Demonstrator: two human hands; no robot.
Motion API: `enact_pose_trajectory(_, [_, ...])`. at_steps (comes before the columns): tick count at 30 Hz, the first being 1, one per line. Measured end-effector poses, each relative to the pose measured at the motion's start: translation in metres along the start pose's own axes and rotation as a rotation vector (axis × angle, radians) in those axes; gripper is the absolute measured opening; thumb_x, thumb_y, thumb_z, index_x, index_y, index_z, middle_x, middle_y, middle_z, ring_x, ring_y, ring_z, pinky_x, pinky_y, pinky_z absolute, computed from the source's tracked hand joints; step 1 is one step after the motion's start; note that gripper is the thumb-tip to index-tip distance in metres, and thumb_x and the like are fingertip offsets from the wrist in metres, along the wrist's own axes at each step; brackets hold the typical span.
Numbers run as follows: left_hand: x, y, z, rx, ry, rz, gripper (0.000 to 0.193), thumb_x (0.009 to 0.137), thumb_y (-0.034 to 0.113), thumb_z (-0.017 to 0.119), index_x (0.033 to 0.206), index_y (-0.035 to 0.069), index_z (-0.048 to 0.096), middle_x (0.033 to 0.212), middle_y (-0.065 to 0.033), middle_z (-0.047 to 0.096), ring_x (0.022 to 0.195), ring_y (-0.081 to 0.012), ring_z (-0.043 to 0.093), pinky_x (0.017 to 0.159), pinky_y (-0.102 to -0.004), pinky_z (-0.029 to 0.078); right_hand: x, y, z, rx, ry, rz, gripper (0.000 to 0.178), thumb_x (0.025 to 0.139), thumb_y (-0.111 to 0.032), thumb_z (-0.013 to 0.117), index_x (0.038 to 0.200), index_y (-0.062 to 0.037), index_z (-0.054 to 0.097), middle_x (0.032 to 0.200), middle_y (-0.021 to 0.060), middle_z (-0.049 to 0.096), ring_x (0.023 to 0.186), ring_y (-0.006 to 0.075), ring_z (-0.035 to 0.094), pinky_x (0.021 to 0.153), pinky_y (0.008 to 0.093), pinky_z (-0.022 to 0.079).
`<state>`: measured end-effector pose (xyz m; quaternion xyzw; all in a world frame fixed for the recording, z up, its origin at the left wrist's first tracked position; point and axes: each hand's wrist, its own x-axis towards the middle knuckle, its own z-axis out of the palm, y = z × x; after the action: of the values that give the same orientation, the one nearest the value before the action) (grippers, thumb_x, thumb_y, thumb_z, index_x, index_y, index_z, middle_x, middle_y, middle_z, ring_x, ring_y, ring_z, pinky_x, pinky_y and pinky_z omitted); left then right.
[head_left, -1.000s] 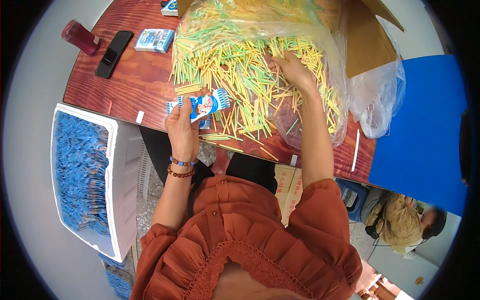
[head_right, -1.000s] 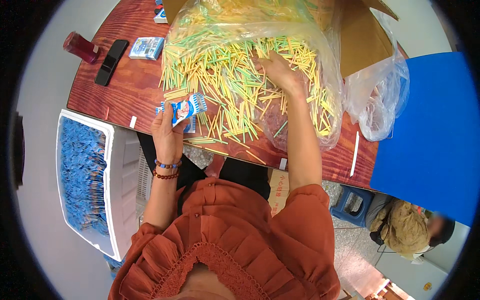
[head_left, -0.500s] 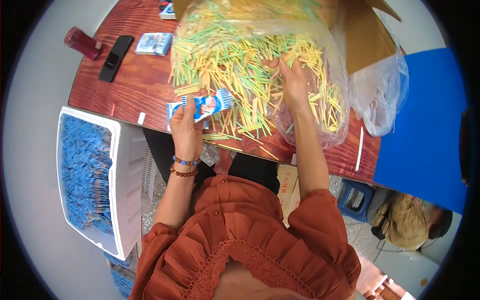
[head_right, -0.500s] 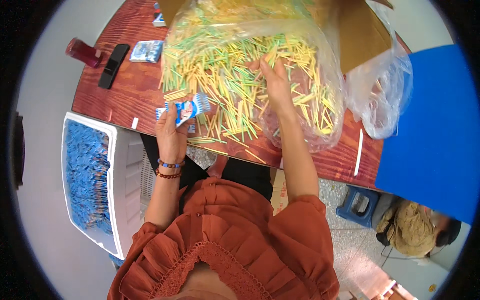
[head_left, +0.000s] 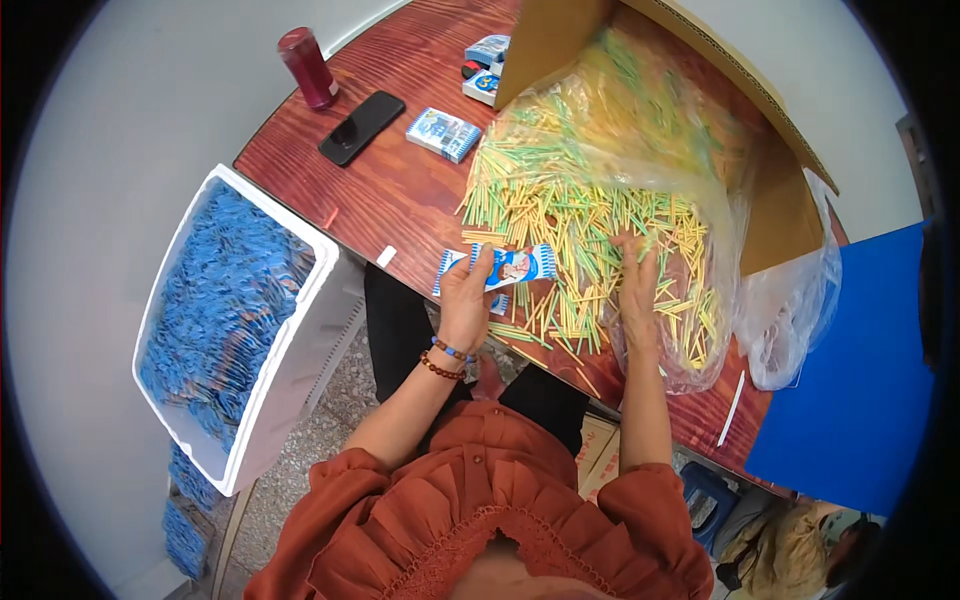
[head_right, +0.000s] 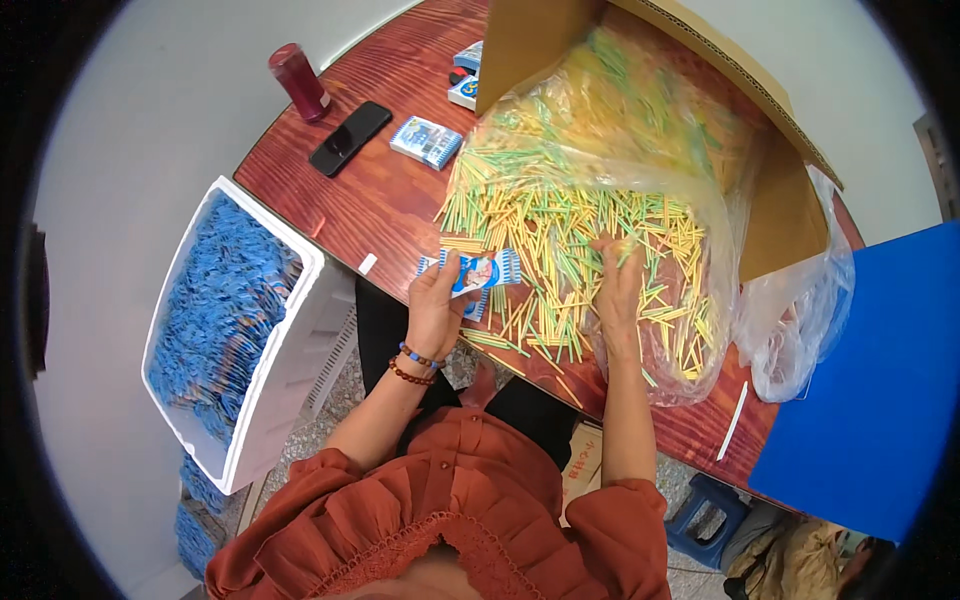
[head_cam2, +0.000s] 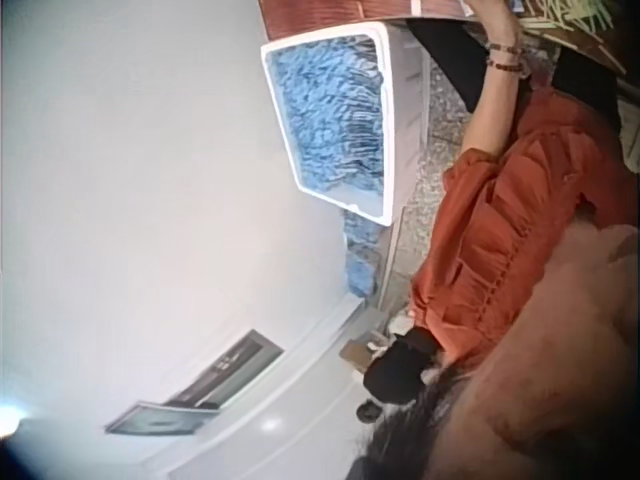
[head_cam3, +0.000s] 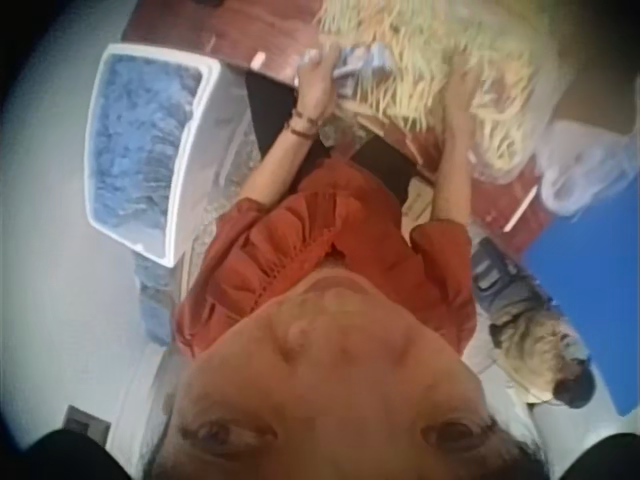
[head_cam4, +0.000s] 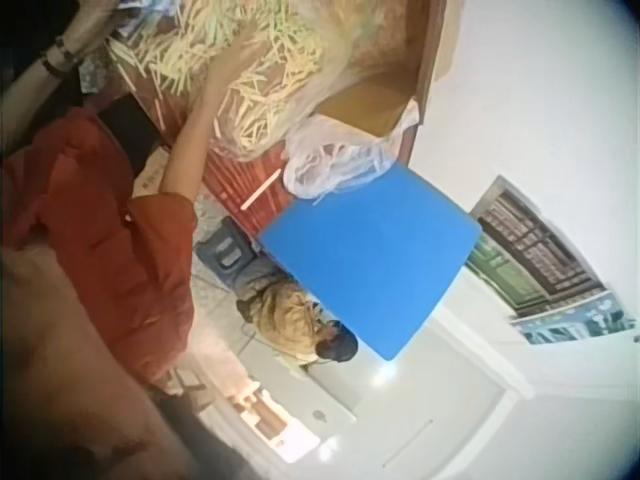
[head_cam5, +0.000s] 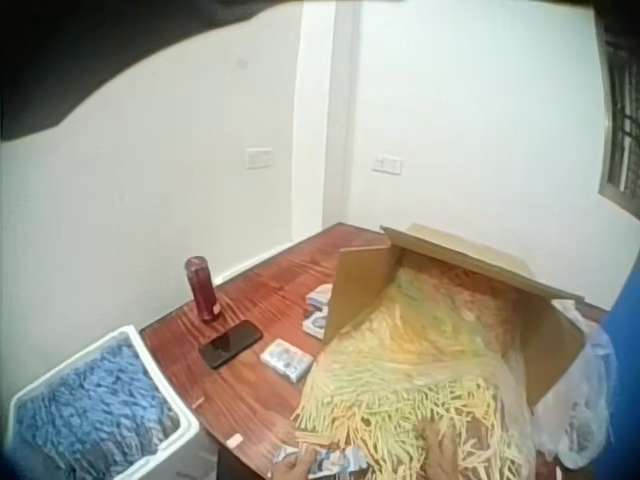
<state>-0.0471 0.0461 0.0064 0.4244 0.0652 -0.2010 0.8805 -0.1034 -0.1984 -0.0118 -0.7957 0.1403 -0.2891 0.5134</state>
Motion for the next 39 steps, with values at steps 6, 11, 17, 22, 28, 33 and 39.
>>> enact_pose_trajectory(6, [0.006,0.003,0.000,-0.019,0.010,0.008,0.024,0.097,0.025,0.056,0.089,0.003,0.061,0.085,-0.0044,0.066,0.073,-0.0133,0.061,0.062,-0.0275,0.049,0.007,-0.021,0.014,0.172,0.020,0.054,0.038,0.102,-0.030,0.041,0.099,0.0014,0.062,0.105,0.0128,0.064,0.101,0.0210,0.056,0.098,0.0360,0.037])
enact_pose_trajectory(11, [0.010,-0.004,0.008,-0.039,-0.114,0.009,0.023,0.098,0.024,0.055,0.091,0.004,0.063,0.088,-0.0036,0.068,0.076,-0.0111,0.065,0.064,-0.0259,0.054,0.000,-0.096,0.040,0.624,-0.002,0.081,0.033,0.103,-0.026,0.038,0.112,0.0018,0.053,0.106,0.0180,0.065,0.115,0.0276,0.054,0.107,0.0404,0.030])
enact_pose_trajectory(17, [0.001,-0.010,0.028,-0.069,-0.152,0.000,0.025,0.099,0.024,0.053,0.094,0.002,0.064,0.089,-0.0053,0.068,0.080,-0.0131,0.067,0.070,-0.0277,0.056,-0.018,-0.105,0.061,0.872,0.021,-0.036,0.032,0.103,-0.027,0.037,0.115,0.0010,0.047,0.105,0.0212,0.064,0.124,0.0357,0.049,0.108,0.0471,0.028])
enact_pose_trajectory(22, [0.000,-0.014,0.026,-0.072,-0.138,0.016,0.024,0.099,0.023,0.052,0.094,0.002,0.064,0.090,-0.0055,0.068,0.081,-0.0129,0.067,0.071,-0.0273,0.055,-0.021,-0.102,0.068,0.741,0.074,-0.081,0.031,0.103,-0.025,0.036,0.113,0.0011,0.048,0.106,0.0207,0.064,0.126,0.0352,0.047,0.109,0.0459,0.028])
enact_pose_trajectory(28, [0.001,-0.015,0.027,-0.098,-0.150,0.037,0.024,0.099,0.023,0.052,0.096,0.002,0.064,0.091,-0.0056,0.068,0.081,-0.0120,0.066,0.073,-0.0276,0.055,-0.026,-0.112,0.074,0.650,-0.006,-0.104,0.034,0.103,-0.027,0.035,0.111,0.0008,0.053,0.115,0.0194,0.063,0.131,0.0327,0.043,0.112,0.0451,0.023])
enact_pose_trajectory(33, [0.005,-0.023,0.026,-0.174,-0.136,0.084,0.026,0.100,0.023,0.049,0.098,0.001,0.062,0.094,-0.0076,0.068,0.081,-0.0157,0.065,0.073,-0.0314,0.054,-0.029,-0.117,0.080,0.606,0.027,0.036,0.036,0.103,-0.029,0.037,0.115,0.0014,0.053,0.131,0.0160,0.055,0.143,0.0302,0.021,0.115,0.0436,0.014])
enact_pose_trajectory(39, [0.008,-0.028,0.027,-0.259,-0.117,0.028,0.023,0.099,0.022,0.051,0.096,0.003,0.062,0.094,-0.0051,0.067,0.085,-0.0134,0.065,0.079,-0.0312,0.055,-0.032,-0.100,0.081,0.610,-0.007,0.010,0.043,0.102,-0.027,0.039,0.132,0.0029,0.046,0.144,0.0167,0.041,0.143,0.0267,0.021,0.114,0.0403,0.016])
